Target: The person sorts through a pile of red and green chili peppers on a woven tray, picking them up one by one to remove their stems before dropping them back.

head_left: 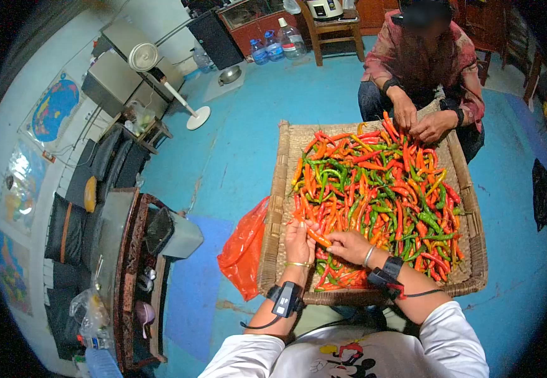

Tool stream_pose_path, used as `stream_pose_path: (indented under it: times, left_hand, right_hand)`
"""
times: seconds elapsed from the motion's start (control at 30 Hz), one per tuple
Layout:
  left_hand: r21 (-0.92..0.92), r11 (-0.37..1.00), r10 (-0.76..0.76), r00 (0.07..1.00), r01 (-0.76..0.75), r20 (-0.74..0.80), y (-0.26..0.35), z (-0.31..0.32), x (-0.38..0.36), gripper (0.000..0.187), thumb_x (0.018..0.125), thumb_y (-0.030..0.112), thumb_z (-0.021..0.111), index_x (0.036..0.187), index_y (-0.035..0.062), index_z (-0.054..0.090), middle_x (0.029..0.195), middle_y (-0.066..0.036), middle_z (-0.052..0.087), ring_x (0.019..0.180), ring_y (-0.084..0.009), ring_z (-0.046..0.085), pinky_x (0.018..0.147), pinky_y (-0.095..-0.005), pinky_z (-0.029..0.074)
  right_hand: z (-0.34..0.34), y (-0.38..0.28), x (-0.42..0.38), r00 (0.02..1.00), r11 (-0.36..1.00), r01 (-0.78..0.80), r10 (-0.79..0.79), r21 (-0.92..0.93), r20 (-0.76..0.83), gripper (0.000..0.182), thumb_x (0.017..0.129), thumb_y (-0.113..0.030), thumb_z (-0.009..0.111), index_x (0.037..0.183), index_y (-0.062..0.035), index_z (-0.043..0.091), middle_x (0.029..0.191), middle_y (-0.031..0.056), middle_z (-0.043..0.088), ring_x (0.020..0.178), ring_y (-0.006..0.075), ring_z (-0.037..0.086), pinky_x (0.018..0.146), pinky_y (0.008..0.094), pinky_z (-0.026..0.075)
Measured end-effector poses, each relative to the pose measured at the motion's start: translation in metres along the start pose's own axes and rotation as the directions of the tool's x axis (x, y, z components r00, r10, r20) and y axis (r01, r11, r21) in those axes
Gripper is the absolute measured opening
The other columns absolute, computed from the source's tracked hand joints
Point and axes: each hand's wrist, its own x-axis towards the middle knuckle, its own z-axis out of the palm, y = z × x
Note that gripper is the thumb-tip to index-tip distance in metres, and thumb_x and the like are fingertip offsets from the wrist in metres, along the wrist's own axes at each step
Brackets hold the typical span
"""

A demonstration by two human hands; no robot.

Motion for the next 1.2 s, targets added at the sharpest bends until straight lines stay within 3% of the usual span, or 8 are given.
stream_pose_path:
  times: [0.1,0.23,0.3,0.6,0.77,1.0,1.17,1.2]
  left_hand:
    - [0.039,0.999,-0.037,0.999,0.039,-0.036,-0.010,0.007,0.001,0.010,0.081,0.009,0.046,0.091,0.0066,0.045,0.078,-0.006,0.054,0.065,-0.0121,0.055,0.053,-0.0205,0.047]
    - [-0.019,0.977,-0.214,0.977,0.214,-0.004,-0.007,0.005,-0.003,0.011,0.081,0.009,0.047,0.091,0.0053,0.045,0.075,-0.006,0.054,0.062,-0.0138,0.056,0.049,-0.0210,0.048]
    - [-0.045,0.953,-0.301,0.954,0.301,-0.001,-0.006,0.006,-0.004,0.011,0.080,0.009,0.048,0.090,0.0051,0.046,0.074,-0.006,0.054,0.062,-0.0147,0.057,0.049,-0.0213,0.048]
    - [-0.006,0.891,-0.450,0.884,0.455,0.127,-0.004,0.005,-0.009,0.006,0.079,0.010,0.051,0.083,0.0054,0.050,0.072,-0.006,0.057,0.063,-0.0137,0.058,0.052,-0.0231,0.049]
    - [-0.019,0.941,-0.337,0.941,0.338,0.035,-0.005,-0.003,-0.001,0.008,0.081,0.013,0.049,0.082,0.0059,0.050,0.070,-0.005,0.057,0.061,-0.0116,0.057,0.051,-0.0220,0.048]
    - [0.066,0.950,-0.309,0.951,0.306,0.032,-0.005,-0.003,-0.003,0.011,0.082,0.016,0.048,0.080,0.0054,0.050,0.068,-0.004,0.056,0.059,-0.0106,0.056,0.047,-0.0202,0.046]
    - [0.370,0.860,-0.352,0.933,0.352,-0.072,-0.016,-0.004,-0.001,0.011,0.080,0.015,0.049,0.080,0.0045,0.053,0.067,-0.006,0.057,0.058,-0.0124,0.054,0.047,-0.0224,0.044]
    - [0.754,0.657,-0.143,0.986,0.034,0.080,-0.025,-0.009,-0.001,0.012,0.078,0.015,0.051,0.084,0.0048,0.054,0.069,-0.006,0.057,0.059,-0.0155,0.055,0.050,-0.0252,0.045]
  right_hand:
    - [-0.009,0.002,-0.003,0.990,0.994,-0.096,0.100,0.045,-0.099,0.019,0.078,-0.011,0.051,0.096,-0.0037,0.053,0.062,0.0024,0.053,0.056,0.0121,0.051,0.054,0.0264,0.043]
    - [-0.004,0.010,-0.002,0.929,0.758,-0.111,0.310,0.642,-0.205,0.017,0.078,-0.010,0.050,0.090,0.0017,0.053,0.065,0.0045,0.054,0.055,0.0108,0.052,0.052,0.0207,0.043]
    - [-0.009,0.012,-0.002,0.933,0.408,0.006,0.327,0.913,-0.152,0.016,0.078,-0.009,0.051,0.090,0.0006,0.052,0.067,0.0054,0.055,0.056,0.0112,0.052,0.053,0.0218,0.044]
    - [-0.014,0.016,0.002,0.894,0.488,-0.011,0.395,0.873,-0.210,0.015,0.080,-0.014,0.049,0.087,-0.0013,0.052,0.064,0.0051,0.054,0.051,0.0101,0.051,0.045,0.0202,0.043]
    - [-0.047,0.015,0.003,0.804,0.593,-0.013,0.485,0.805,-0.344,0.014,0.080,-0.015,0.049,0.081,-0.0013,0.051,0.059,0.0050,0.053,0.045,0.0096,0.048,0.038,0.0198,0.040]
    - [-0.110,0.048,-0.020,0.506,0.125,0.780,0.449,0.613,-0.736,0.014,0.081,-0.019,0.049,0.087,-0.0058,0.050,0.071,0.0036,0.053,0.057,0.0104,0.050,0.054,0.0229,0.043]
    - [-0.105,0.081,-0.025,0.529,-0.041,0.712,0.687,0.701,-0.497,0.020,0.082,-0.026,0.048,0.085,-0.0056,0.048,0.073,0.0054,0.058,0.062,0.0135,0.054,0.054,0.0240,0.045]
    - [-0.094,0.079,-0.020,0.597,-0.014,0.644,0.634,0.765,-0.491,0.018,0.082,-0.023,0.048,0.086,-0.0058,0.048,0.072,0.0062,0.058,0.062,0.0135,0.055,0.051,0.0241,0.045]
